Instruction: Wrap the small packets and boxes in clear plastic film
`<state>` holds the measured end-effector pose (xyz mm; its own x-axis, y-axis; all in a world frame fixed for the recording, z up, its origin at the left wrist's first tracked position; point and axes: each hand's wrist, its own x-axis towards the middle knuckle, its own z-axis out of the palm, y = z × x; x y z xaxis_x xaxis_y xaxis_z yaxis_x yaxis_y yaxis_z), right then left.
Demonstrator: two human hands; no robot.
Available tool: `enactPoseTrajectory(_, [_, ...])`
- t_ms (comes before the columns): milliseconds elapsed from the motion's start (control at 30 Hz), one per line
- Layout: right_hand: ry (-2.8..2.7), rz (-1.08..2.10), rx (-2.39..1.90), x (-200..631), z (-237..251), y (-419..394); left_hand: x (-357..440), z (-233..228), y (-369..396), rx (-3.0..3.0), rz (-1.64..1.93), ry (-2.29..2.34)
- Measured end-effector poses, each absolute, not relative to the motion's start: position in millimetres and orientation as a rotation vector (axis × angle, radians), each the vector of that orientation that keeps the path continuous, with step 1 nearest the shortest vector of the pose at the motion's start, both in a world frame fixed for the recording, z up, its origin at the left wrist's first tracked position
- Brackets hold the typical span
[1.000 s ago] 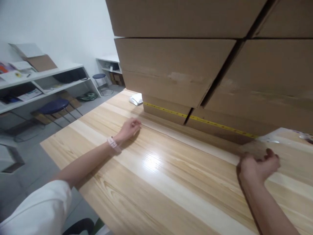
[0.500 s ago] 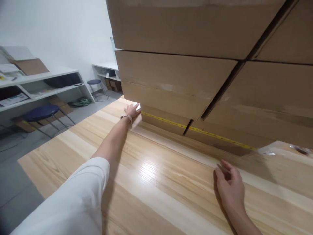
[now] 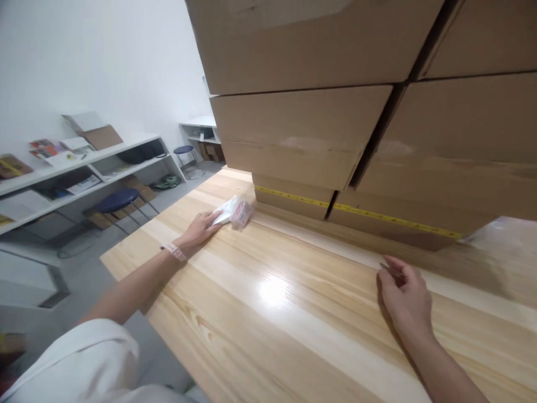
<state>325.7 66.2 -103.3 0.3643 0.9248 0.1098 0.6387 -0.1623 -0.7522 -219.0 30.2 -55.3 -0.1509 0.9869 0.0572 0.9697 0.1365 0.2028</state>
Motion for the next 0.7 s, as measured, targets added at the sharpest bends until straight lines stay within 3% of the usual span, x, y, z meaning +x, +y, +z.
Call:
enactPoseTrajectory(167, [-1.492, 0.595, -1.675, 298.2, -98.3, 52.3, -176.7, -61.5, -48.0, 2.108, 0.467, 2.184])
enactPoseTrajectory(300, [-1.813, 0.751, -1.236, 238.2, -87.2, 10.5, -117.7, -58.4, -62.2, 2.269, 0.465, 1.998])
enactPoseTrajectory(467, [-2.169, 0.561, -0.968, 201.4, -84.1, -12.4, -44.2, -47.5, -38.7, 2.479, 0.337, 1.772])
enactPoseTrajectory(700, [-2.147, 0.281, -1.156, 239.7, -91.2, -1.4, -17.3, -36.5, -14.6, 2.576, 0.111, 1.787])
